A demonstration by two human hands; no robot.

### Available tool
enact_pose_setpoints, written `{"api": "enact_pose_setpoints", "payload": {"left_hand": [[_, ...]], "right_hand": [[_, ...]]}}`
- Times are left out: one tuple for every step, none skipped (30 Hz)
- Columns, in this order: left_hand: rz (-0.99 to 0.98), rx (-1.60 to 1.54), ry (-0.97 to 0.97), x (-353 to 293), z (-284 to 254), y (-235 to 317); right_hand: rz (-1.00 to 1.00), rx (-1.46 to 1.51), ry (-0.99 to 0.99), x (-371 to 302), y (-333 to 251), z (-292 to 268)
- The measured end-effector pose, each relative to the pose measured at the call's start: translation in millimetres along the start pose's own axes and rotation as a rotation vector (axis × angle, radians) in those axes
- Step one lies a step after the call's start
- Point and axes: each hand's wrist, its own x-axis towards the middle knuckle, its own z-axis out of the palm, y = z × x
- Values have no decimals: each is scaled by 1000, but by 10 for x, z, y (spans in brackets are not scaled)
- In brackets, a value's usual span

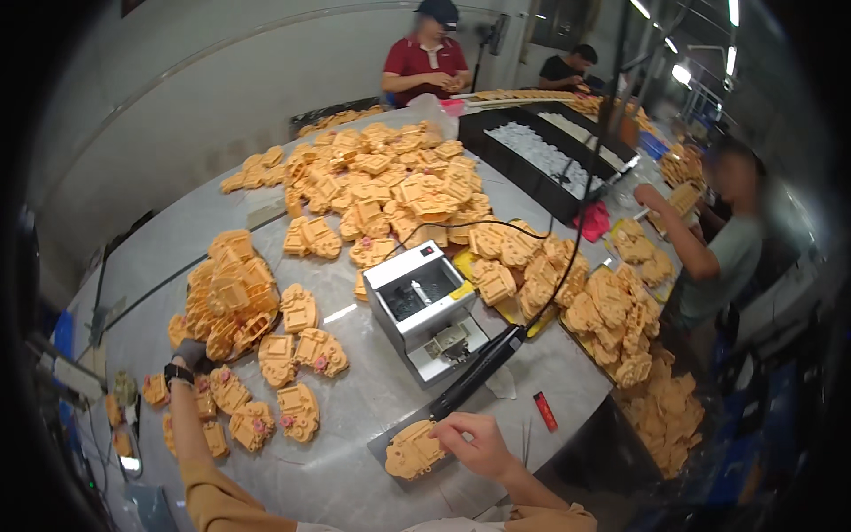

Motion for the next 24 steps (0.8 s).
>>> {"api": "enact_pose_setpoints", "payload": {"left_hand": [[-9,-10,4,14,2,-6],[-17,-30,14,27,14,-10],[-36,-52,23,34,25,-24],[-51,-85,34,44,46,-41],[-71,-125,50,41,74,-71],[-89,-177,68,47,109,-99],[-109,-260,91,38,153,-139],[-132,-344,118,40,207,-169],[-159,-451,148,31,264,-210],[-181,-572,175,26,334,-239],[-202,-698,205,17,401,-275],[-216,-817,229,12,472,-300],[-222,-927,248,4,533,-328],[-225,-1033,270,-3,592,-349],[-226,-1133,291,-12,639,-371],[-226,-1211,308,-21,677,-394],[-226,-1283,317,-32,708,-416],[-225,-1354,329,-45,727,-442],[-222,-1404,338,-59,741,-469],[-217,-1448,345,-72,748,-495],[-209,-1483,346,-84,749,-524],[-202,-1517,351,-94,750,-548],[-196,-1547,358,-103,746,-577],[-189,-1574,368,-111,749,-600]], "right_hand": [[7,15,-1,-6,4,12],[1,15,0,-11,10,16],[-16,11,2,-17,12,23],[-31,8,8,-25,15,21],[-34,2,6,-32,15,15],[-48,16,12,-42,14,-1],[-44,28,17,-50,12,-19],[-38,41,21,-59,11,-40],[-38,31,31,-68,12,-60],[-37,20,36,-75,16,-77],[-36,7,37,-83,22,-91],[-36,10,41,-93,28,-96],[-36,15,43,-100,33,-97],[-39,19,45,-106,37,-97],[-34,22,50,-109,42,-91],[-27,28,53,-112,44,-85],[-21,43,59,-115,45,-73],[-15,41,52,-114,47,-61],[-8,50,48,-118,46,-48],[-7,68,47,-116,46,-34],[-8,62,45,-116,44,-21],[-12,66,44,-118,41,-7],[-13,75,44,-122,38,6],[-18,72,34,-134,35,19]]}}
